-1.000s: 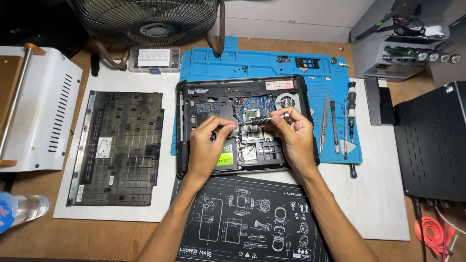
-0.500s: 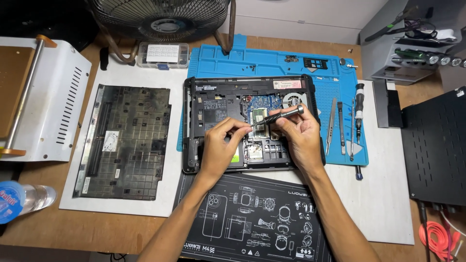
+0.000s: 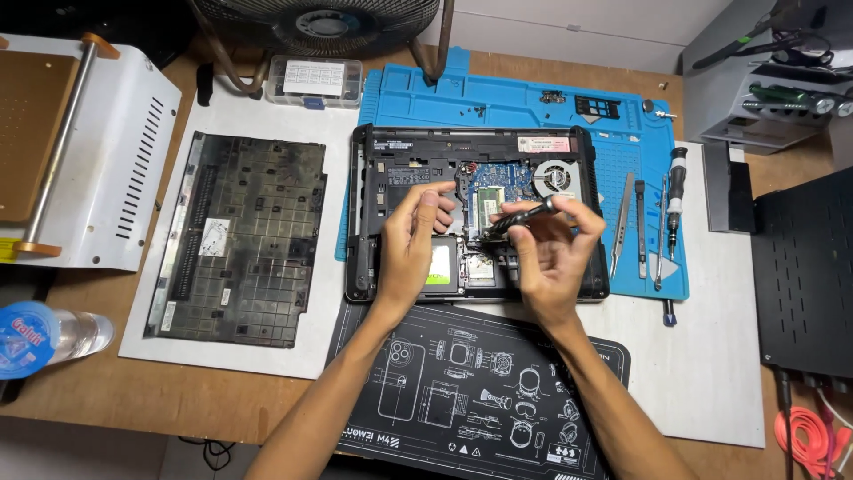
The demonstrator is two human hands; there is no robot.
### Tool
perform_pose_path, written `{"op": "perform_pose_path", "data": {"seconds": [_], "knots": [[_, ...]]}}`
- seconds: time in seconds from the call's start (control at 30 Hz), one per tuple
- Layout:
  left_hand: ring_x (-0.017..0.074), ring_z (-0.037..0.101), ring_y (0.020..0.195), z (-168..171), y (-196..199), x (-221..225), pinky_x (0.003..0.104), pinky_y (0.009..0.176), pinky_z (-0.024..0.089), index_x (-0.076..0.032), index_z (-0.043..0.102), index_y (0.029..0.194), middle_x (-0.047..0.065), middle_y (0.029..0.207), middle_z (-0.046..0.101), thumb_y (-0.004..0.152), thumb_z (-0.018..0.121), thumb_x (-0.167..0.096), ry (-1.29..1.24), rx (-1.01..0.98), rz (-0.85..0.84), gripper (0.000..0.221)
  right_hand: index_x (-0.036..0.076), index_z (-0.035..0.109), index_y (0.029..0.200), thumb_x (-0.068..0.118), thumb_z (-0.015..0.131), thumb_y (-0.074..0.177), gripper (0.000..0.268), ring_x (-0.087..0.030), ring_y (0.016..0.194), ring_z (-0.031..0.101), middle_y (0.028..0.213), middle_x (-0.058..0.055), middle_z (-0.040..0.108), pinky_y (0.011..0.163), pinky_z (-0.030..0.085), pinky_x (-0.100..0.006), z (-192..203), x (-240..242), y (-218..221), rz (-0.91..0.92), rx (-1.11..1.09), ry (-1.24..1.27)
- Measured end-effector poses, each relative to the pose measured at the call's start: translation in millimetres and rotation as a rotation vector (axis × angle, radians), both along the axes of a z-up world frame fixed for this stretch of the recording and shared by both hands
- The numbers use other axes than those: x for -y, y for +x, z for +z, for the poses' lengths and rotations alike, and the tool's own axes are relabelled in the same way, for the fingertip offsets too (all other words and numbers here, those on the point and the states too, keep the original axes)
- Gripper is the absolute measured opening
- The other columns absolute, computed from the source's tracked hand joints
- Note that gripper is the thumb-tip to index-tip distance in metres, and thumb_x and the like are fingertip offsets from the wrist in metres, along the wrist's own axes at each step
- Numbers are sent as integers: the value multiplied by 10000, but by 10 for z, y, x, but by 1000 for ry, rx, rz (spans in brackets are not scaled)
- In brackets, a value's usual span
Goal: A technician disassembles a laptop on a repair bench, using a screwdriver to remove screws and then lifting out the cooling fan to access the motherboard.
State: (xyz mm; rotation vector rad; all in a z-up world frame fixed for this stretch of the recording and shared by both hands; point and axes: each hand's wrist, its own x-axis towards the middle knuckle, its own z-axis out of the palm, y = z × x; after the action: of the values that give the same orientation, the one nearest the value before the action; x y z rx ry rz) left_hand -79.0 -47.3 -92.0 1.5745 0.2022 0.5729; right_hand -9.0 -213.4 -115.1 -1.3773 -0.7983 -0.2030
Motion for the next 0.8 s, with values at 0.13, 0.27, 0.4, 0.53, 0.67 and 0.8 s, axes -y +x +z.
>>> {"op": "perform_pose_path", "data": {"seconds": [0.13,0.27,0.4,0.53,0.67,0.8], "knots": [[209,653,840,16,7,4,348,771,564,-15,666,1212,177,922,689,1104,397,-294,7,-8,-5,402,-42,285,1309,-127,572,951,467,-404,914,752,1094,-301,676,847,645,-482,-59,-95,-72,24,101,-34],[223,655,834,18,2,2,352,767,566,-6,664,1213,188,910,686,1105,387,-287,12,-7,-12,410,-38,309,1324,-161,555,942,471,-389,927,742,1117,-294,675,842,636,-501,-93,-120,-86,70,181,-64],[215,658,834,-4,9,-4,348,761,572,-17,670,1202,179,901,688,1103,386,-290,21,-3,-16,407,-39,349,1325,-167,556,940,455,-360,934,739,1136,-283,682,827,632,-501,-51,-154,-86,81,200,-81],[223,662,826,16,-7,2,356,756,574,-18,672,1196,184,894,689,1104,382,-292,28,-7,-11,410,-43,358,1324,-175,564,932,461,-359,930,742,1135,-277,693,821,633,-506,-20,-160,-112,78,203,-113],[229,665,818,19,-2,5,361,747,576,-17,680,1179,188,880,691,1103,382,-282,40,-1,-9,406,-31,419,1298,-168,616,905,461,-341,918,749,1104,-238,715,778,641,-485,27,-171,-139,55,220,-169],[230,668,811,14,0,7,362,748,578,-18,686,1156,184,863,691,1103,382,-269,41,-4,-5,398,34,454,1257,-24,776,876,502,-271,885,714,1029,-150,679,725,644,-410,-68,-105,-84,-78,282,-248]]}}
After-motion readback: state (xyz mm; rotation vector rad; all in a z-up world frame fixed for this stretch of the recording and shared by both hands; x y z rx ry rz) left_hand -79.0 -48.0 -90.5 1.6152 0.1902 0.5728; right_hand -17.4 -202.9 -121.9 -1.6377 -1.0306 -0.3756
